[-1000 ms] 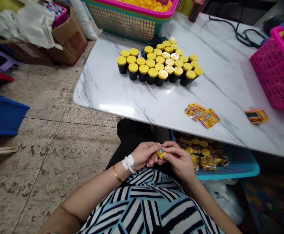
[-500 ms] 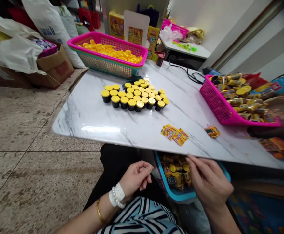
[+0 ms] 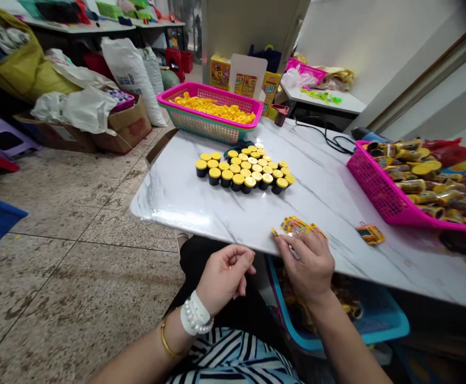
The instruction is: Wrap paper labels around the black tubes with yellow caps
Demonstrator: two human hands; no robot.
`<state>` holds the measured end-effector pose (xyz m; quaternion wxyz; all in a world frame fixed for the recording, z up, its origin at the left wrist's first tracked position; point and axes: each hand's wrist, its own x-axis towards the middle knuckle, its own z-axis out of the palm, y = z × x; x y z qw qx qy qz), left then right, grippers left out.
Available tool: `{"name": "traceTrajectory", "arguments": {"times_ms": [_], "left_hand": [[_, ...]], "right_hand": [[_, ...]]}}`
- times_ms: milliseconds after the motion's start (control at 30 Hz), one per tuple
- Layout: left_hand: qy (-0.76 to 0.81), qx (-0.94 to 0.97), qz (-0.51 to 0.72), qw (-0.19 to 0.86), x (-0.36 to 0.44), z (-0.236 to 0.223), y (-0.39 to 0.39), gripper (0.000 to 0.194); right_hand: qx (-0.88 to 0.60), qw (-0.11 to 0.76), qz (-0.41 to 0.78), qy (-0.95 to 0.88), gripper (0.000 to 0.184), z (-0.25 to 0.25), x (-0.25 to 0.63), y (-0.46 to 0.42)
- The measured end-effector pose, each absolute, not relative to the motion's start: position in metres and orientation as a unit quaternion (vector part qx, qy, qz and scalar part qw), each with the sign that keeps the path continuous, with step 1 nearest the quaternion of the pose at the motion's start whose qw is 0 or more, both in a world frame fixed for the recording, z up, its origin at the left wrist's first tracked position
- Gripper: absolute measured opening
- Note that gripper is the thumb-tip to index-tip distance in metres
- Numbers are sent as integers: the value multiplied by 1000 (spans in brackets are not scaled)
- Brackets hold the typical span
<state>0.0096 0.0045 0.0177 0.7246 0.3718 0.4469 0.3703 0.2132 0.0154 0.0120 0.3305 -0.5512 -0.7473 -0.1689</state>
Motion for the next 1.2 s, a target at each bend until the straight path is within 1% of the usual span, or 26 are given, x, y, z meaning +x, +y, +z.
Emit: {"name": "traceTrajectory", "arguments": {"times_ms": [33, 133, 200, 267, 300, 333, 367, 400, 433, 467, 533, 600, 767, 933, 1033, 1200], "left_hand": [[445, 372, 380, 720, 10, 18, 7, 53], [433, 377, 404, 712, 8, 20, 14, 50], [434, 384, 421, 697, 1, 21, 16, 42], [445, 397, 432, 677, -7, 23, 18, 35], [450, 406, 429, 669, -11, 24, 18, 33], [452, 416, 423, 666, -14, 26, 19, 31], [454, 423, 419, 663, -17, 27, 18, 30], [457, 426, 423, 656, -18, 28, 18, 28], [466, 425, 436, 642, -19, 29, 17, 27], [479, 419, 459, 620, -19, 29, 15, 26], [506, 408, 508, 565, -18, 31, 8, 23], [522, 420, 531, 519, -18, 32, 0, 23], [521, 478, 546, 449, -18, 29, -13, 20], [521, 445, 572, 451, -20, 25, -7, 15], [531, 399, 586, 464, -23, 26, -6, 18], [506, 433, 579, 470, -25, 24, -6, 14]], "right_hand": [[-538, 339, -169, -753, 10, 14, 202, 8], [-486, 366, -142, -781, 30, 21, 172, -8], [-480, 397, -76, -779, 40, 24, 161, -12], [-517, 429, 43, -740, 49, 26, 158, -9], [-535, 433, 121, -715, 49, 27, 158, -6], [-546, 425, 203, -693, 43, 28, 158, -3], [-548, 410, 275, -676, 34, 28, 157, 1], [-545, 397, 325, -663, 25, 28, 156, 4], [-545, 392, 348, -654, 23, 27, 153, 7], [-552, 400, 343, -647, 28, 27, 150, 8], [-576, 440, 285, -627, 34, 24, 141, 8], [-587, 470, 239, -615, 34, 20, 133, 5], [-567, 492, 208, -627, 27, 12, 123, 0], [-534, 492, 180, -664, 20, 13, 121, -1], [-543, 506, 168, -649, 20, 13, 121, 0], [-518, 497, 160, -677, 20, 9, 114, 2]]}}
